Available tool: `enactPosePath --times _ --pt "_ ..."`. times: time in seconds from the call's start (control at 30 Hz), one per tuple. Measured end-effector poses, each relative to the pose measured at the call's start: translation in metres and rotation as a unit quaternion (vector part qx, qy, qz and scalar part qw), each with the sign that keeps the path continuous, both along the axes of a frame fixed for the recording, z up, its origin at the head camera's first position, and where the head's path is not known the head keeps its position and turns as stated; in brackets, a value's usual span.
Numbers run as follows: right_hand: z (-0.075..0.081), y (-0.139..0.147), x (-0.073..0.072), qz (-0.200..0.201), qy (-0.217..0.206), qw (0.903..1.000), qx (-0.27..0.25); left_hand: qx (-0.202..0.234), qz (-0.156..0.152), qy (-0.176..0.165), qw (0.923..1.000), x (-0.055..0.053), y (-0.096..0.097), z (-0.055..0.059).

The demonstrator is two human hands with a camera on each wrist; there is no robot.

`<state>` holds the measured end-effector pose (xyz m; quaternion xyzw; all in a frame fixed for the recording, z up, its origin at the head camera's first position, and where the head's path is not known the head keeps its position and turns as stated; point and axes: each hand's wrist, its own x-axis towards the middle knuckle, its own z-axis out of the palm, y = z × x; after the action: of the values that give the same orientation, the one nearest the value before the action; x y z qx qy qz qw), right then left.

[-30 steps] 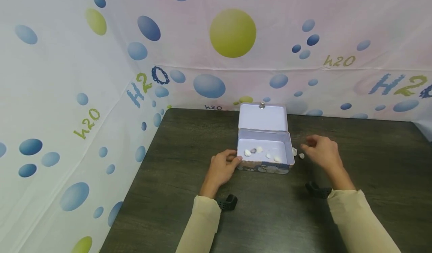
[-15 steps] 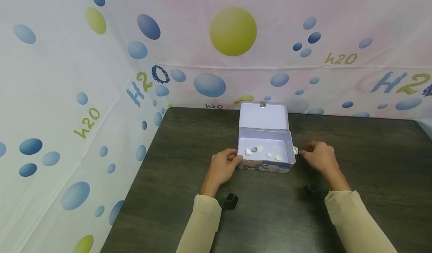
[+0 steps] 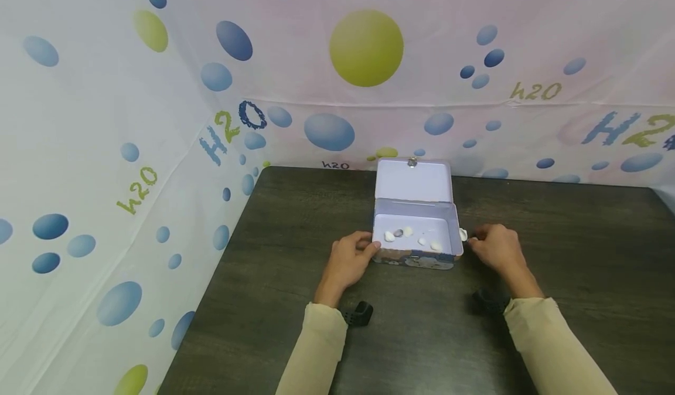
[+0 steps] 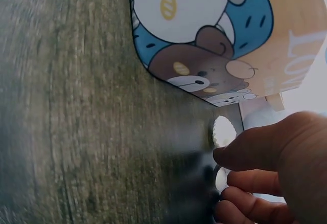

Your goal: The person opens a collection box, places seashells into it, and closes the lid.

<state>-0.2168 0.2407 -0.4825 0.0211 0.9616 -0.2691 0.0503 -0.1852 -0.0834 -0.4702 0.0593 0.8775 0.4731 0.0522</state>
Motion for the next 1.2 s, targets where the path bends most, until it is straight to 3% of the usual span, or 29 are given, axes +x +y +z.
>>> enactPosePath --times 0.23,0.6,1.03,1.2 --pt "-0.0011 0.0008 0.0006 0.001 -0.007 1.0000 0.004 0.000 0.002 -0.004 1.0000 -0.0001 0.0008 0.0010" --pt "-0.0006 -0.0003 0.0035 0.021 0.049 0.9986 0.001 0.006 0.004 0.000 1.0000 -0.0006 0.0000 0.0025" --pt "0.0010 0.0059 0.0076 0.057 0.060 0.9965 -0.009 0.005 0.006 -0.002 1.0000 0.0000 -0.0001 0.0012" --pt "0.0061 0.0066 0.0084 0.054 0.076 0.9956 -0.014 0.005 0.006 -0.001 1.0000 0.0006 -0.0002 -0.0003"
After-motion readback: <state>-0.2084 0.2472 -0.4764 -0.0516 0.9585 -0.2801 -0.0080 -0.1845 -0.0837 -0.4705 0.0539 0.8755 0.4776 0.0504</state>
